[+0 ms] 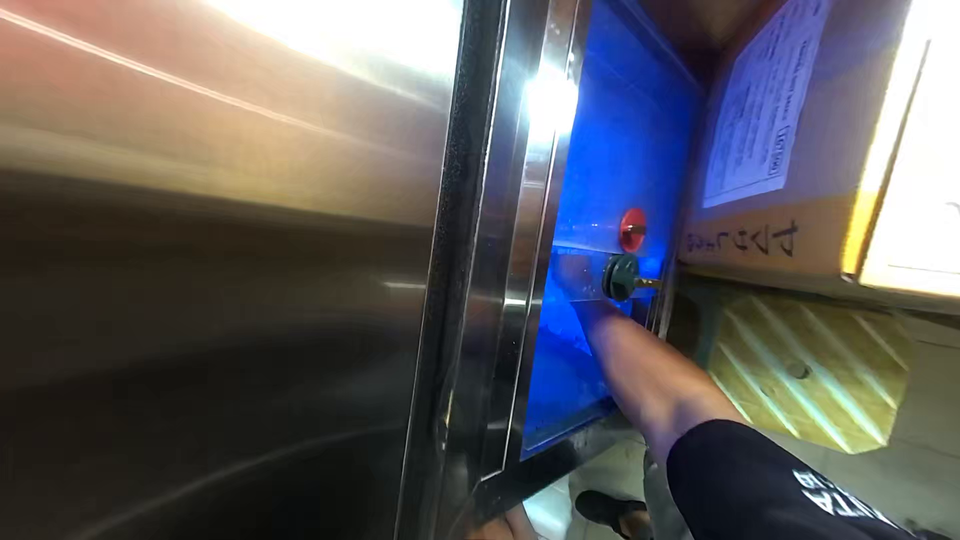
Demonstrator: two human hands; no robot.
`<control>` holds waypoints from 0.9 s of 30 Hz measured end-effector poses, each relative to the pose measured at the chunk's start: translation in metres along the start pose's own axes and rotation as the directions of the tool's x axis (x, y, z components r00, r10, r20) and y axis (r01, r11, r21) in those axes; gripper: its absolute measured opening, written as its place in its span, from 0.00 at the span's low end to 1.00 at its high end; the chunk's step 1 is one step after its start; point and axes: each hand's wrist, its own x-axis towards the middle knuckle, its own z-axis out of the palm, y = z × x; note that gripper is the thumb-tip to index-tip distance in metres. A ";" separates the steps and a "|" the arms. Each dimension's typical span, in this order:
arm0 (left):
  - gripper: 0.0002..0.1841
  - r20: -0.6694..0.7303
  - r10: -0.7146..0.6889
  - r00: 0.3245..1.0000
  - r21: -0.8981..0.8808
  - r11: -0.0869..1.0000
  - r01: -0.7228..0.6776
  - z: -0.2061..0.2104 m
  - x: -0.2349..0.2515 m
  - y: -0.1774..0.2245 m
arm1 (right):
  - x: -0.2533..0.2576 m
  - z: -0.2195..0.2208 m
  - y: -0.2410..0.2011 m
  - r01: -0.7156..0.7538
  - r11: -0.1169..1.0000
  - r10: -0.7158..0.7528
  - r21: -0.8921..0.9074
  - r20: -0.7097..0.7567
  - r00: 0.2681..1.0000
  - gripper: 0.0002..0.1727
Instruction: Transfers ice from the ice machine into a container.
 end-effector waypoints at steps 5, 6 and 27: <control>0.28 0.047 -0.034 0.998 0.049 0.998 0.031 0.011 -0.011 -0.011 | 0.066 0.058 0.071 0.198 0.975 -0.186 0.102 -0.123 0.975 0.18; 0.28 -0.029 -0.030 0.999 0.042 0.999 0.031 0.035 -0.024 -0.028 | 0.058 0.059 0.073 0.188 0.961 -0.165 0.205 -0.122 0.979 0.18; 0.32 0.171 -0.161 0.972 -0.147 0.971 0.187 0.011 -0.002 -0.022 | -0.135 0.012 0.162 0.181 0.976 -0.173 0.124 -0.072 0.982 0.18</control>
